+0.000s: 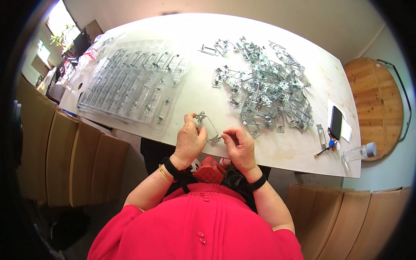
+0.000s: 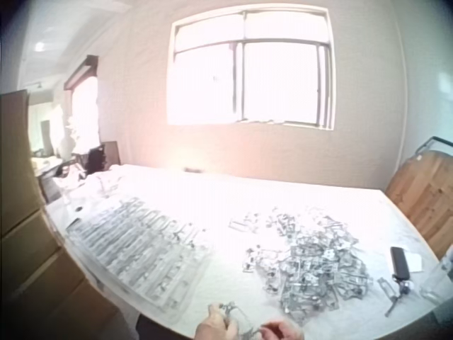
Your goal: Sorting metal hardware components and placing them into a plastic organizer tray.
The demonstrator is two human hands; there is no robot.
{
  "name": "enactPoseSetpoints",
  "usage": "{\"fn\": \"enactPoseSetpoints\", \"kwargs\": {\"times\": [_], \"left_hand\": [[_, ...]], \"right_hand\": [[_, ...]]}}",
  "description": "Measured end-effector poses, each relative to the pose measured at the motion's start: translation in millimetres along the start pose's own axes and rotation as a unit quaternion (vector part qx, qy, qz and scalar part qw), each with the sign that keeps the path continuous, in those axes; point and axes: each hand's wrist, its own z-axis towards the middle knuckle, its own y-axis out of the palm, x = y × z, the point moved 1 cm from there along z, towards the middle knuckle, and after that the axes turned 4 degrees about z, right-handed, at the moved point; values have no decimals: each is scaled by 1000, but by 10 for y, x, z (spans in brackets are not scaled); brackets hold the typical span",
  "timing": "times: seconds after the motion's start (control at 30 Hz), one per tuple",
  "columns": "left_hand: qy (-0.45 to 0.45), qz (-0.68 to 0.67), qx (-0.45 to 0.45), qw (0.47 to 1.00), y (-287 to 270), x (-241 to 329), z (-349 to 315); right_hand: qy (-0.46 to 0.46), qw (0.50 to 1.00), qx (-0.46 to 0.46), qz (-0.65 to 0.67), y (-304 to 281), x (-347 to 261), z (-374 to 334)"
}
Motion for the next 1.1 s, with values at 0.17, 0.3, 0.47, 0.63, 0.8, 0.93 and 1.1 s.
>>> {"fn": "enactPoseSetpoints", "kwargs": {"times": [0.17, 0.3, 0.47, 0.63, 0.8, 0.93, 1.1], "left_hand": [[66, 55, -17, 996, -61, 20, 5], [187, 97, 18, 978, -39, 41, -33], [227, 89, 53, 968, 32, -18, -130], [245, 135, 49, 959, -3, 85, -307], [236, 136, 38, 961, 3, 63, -354], [218, 88, 55, 970, 35, -54, -300], [146, -7, 36, 989, -15, -61, -243]], "right_hand": [[27, 996, 47, 74, 14, 1, -15], [23, 995, 63, 74, 12, -9, -4], [24, 997, 51, 56, 3, 20, 5], [22, 997, 60, 51, 4, 68, -2], [16, 996, 80, 46, 10, 67, -4], [18, 995, 92, 44, 25, 22, 2], [-29, 986, 147, 73, 38, 50, 7]]}}
